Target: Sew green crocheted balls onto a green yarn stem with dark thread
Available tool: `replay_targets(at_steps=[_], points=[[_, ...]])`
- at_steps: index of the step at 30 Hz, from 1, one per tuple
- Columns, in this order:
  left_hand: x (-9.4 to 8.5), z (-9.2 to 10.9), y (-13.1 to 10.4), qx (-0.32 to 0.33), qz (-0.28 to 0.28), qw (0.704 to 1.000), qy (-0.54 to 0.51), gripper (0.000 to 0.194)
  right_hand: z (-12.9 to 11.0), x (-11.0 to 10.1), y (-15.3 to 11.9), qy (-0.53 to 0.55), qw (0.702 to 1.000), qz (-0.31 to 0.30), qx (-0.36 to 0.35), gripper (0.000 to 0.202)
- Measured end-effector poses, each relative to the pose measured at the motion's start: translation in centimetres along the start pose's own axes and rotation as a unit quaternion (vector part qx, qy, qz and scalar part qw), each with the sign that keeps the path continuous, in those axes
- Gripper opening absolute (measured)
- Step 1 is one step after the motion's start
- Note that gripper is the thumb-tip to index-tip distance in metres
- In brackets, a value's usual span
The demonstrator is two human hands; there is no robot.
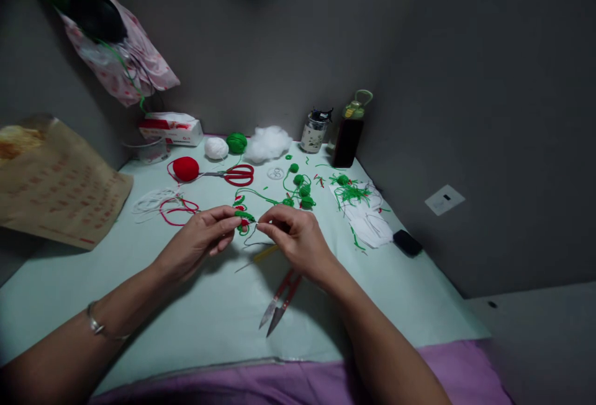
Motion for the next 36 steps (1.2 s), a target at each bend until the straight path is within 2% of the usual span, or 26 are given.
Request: replay_targets(at_steps=[7, 15, 23, 26, 29, 33, 36], points=[[0.2, -0.1, -0.1, -0.009, -0.013, 1.000, 0.002, 0.020, 0.1, 0.2, 0.1, 0.023, 1.000, -0.014, 0.012, 0.018], [0.3, 0.1, -0.1, -0.027, -0.022, 0.997, -0.066, 0.020, 0.4, 0.2, 0.5, 0.089, 0.994, -0.047, 0.047, 0.022], [0.0, 0.0, -0.2, -0.033, -0.025, 0.995, -0.089, 0.019, 1.5, -0.3, 0.7, 0.059, 0.996, -0.064, -0.034, 0.019], [0.0, -0.1, -0.2, -0.043, -0.048, 0.993, -0.104, 0.018, 1.6, -0.4, 0.9, 0.078, 0.994, -0.070, -0.034, 0.016], [0.1, -0.3, -0.1, -0.050, -0.061, 0.990, -0.114, 0.019, 1.6, -0.3, 1.0, 0.107, 0.991, -0.080, -0.005, 0.013], [0.4, -0.8, 0.0, -0.039, -0.059, 0.994, -0.084, 0.018, 1.4, 0.5, 0.8, 0.136, 0.987, -0.069, 0.042, 0.007], [0.6, -1.2, 0.0, -0.027, -0.032, 0.997, -0.061, 0.019, 0.8, 1.4, 0.3, 0.074, 0.997, -0.029, 0.009, 0.006]])
Point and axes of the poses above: each hand's wrist, its own y-axis towards the middle knuckle, its own x-axis out of the palm, z = x × y, the point moved 1 cm from there along y, towards the middle knuckle, and after that the axes turned 11 degrees about x, right-handed, at the moved point
